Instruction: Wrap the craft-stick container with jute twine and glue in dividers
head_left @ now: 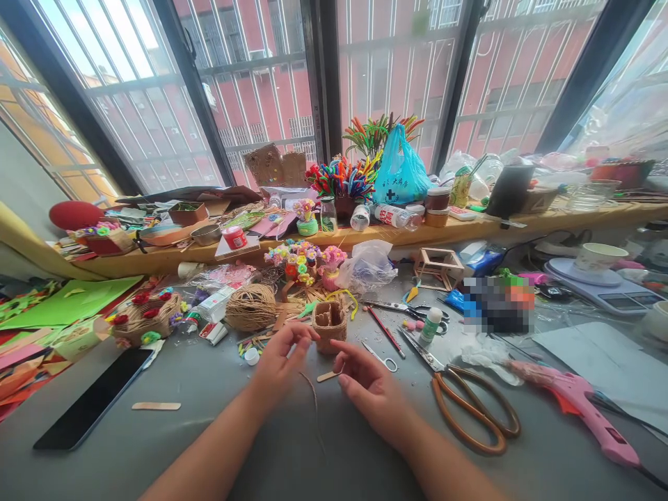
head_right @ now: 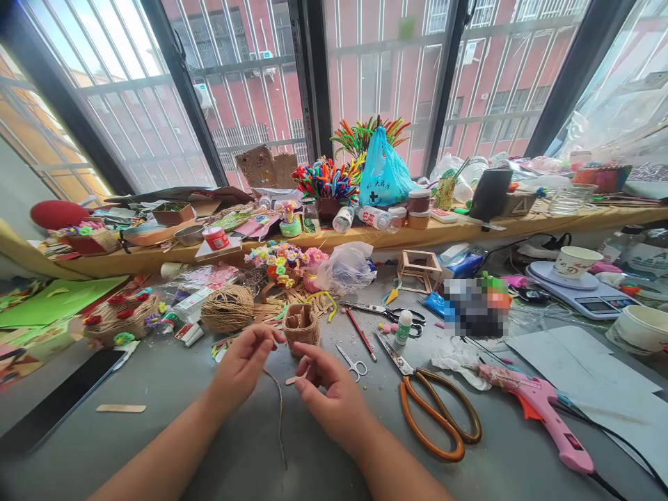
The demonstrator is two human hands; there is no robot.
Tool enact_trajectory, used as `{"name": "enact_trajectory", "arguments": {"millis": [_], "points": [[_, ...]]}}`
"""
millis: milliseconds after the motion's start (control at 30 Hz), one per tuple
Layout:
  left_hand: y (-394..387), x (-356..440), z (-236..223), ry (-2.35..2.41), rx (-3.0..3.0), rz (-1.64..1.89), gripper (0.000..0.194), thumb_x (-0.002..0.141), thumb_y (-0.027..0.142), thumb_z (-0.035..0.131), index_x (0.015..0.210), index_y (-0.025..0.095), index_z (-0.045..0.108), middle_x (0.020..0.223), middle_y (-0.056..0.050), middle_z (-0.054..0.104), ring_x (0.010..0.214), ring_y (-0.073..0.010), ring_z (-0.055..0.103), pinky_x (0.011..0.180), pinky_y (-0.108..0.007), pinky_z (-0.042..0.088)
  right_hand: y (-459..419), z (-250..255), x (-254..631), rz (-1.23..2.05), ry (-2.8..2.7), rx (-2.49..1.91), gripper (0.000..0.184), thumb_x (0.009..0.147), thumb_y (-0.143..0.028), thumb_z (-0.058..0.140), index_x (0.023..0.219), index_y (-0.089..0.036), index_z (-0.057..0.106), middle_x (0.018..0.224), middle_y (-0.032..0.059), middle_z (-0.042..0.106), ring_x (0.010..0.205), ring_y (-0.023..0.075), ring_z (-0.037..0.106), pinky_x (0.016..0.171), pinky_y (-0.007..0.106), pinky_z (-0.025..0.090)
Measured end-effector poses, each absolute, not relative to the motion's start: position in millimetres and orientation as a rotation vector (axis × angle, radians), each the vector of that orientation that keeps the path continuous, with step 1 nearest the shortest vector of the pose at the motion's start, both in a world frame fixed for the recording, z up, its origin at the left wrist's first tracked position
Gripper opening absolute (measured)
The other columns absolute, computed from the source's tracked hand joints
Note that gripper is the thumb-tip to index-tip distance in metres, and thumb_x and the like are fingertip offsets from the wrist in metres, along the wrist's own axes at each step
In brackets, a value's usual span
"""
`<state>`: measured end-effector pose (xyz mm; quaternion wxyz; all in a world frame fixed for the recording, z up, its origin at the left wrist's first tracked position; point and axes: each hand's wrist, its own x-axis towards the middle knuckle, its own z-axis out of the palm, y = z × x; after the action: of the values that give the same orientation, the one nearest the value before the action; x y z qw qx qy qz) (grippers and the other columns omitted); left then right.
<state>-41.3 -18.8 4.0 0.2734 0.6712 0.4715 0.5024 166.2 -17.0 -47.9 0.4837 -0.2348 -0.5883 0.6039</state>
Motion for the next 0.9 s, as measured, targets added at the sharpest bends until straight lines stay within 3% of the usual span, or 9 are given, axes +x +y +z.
{"name": "enact_trajectory", "arguments": {"millis": [133,233,267,333,400,567,700,900], "points": [[8,-56,9,1.268,1.481,1.546,0.037,0.103,0.051,0.049,0.092,0.02,0.065,0.099,-0.007,0.069,0.092,-0.0208,0.065,0.079,-0.032,0.055,-11,-52,167,1.259,-1.34,-0.803,0.039,0.094,-0.047,0.067,0.126,-0.025,0.068,0.095,0.0044,0.065,0.083,0.019,0.062,0.074,0.032,0.054],[34,-64,11,1.247,1.469,1.55,0.035,0.09,0.053,0.071,0.095,0.019,0.069,0.119,-0.011,0.069,0.109,-0.0239,0.065,0.089,-0.033,0.054,-6,-56,170,1.101,-1.355,-0.911,0.038,0.097,-0.043,0.062,0.131,-0.024,0.064,0.106,0.0082,0.067,0.093,0.0219,0.066,0.083,0.036,0.057],[41,-65,11,1.191,1.47,1.515,0.043,0.082,0.053,0.08,0.109,0.021,0.069,0.13,-0.012,0.066,0.119,-0.0267,0.063,0.094,-0.035,0.054,-4,-58,171,1.061,-1.39,-0.926,0.04,0.098,-0.041,0.061,0.135,-0.025,0.062,0.115,0.0097,0.067,0.1,0.0234,0.066,0.088,0.039,0.057],[51,-64,8,1.027,1.462,1.385,0.079,0.069,0.053,0.091,0.137,0.026,0.059,0.147,-0.016,0.057,0.134,-0.0321,0.056,0.104,-0.042,0.051,-2,-60,172,1.009,-1.475,-0.923,0.047,0.097,-0.036,0.061,0.143,-0.029,0.056,0.135,0.011,0.063,0.119,0.0267,0.063,0.1,0.045,0.055],[54,-61,4,0.906,1.467,1.209,0.103,0.064,0.052,0.094,0.152,0.028,0.046,0.153,-0.019,0.054,0.14,-0.0357,0.053,0.111,-0.048,0.046,-2,-62,172,0.994,-1.539,-0.896,0.055,0.097,-0.032,0.062,0.151,-0.031,0.049,0.151,0.0101,0.056,0.135,0.0286,0.055,0.111,0.05,0.049],[41,-50,4,1.125,1.608,1.012,0.092,0.066,0.035,0.094,0.146,0.025,0.05,0.144,-0.015,0.062,0.13,-0.0343,0.062,0.113,-0.051,0.046,-3,-61,169,1.014,-1.586,-0.804,0.061,0.098,-0.029,0.06,0.156,-0.033,0.043,0.163,0.008,0.046,0.149,0.0296,0.045,0.12,0.054,0.043],[22,-28,10,1.334,1.697,1.111,0.083,0.065,0.039,0.094,0.136,0.025,0.053,0.139,-0.013,0.063,0.124,-0.034,0.064,0.109,-0.052,0.049,-3,-56,173,1.003,-1.541,-0.796,0.061,0.099,-0.033,0.062,0.157,-0.035,0.042,0.163,0.008,0.046,0.146,0.0304,0.048,0.121,0.056,0.041],[-4,10,0,1.556,1.656,1.203,0.089,0.065,0.037,0.092,0.139,0.025,0.044,0.139,-0.013,0.052,0.132,-0.0343,0.055,0.114,-0.052,0.043,2,-58,177,1.045,-1.455,-0.835,0.068,0.096,-0.043,0.069,0.157,-0.032,0.041,0.162,0.0104,0.047,0.145,0.0325,0.051,0.121,0.059,0.041]]}}
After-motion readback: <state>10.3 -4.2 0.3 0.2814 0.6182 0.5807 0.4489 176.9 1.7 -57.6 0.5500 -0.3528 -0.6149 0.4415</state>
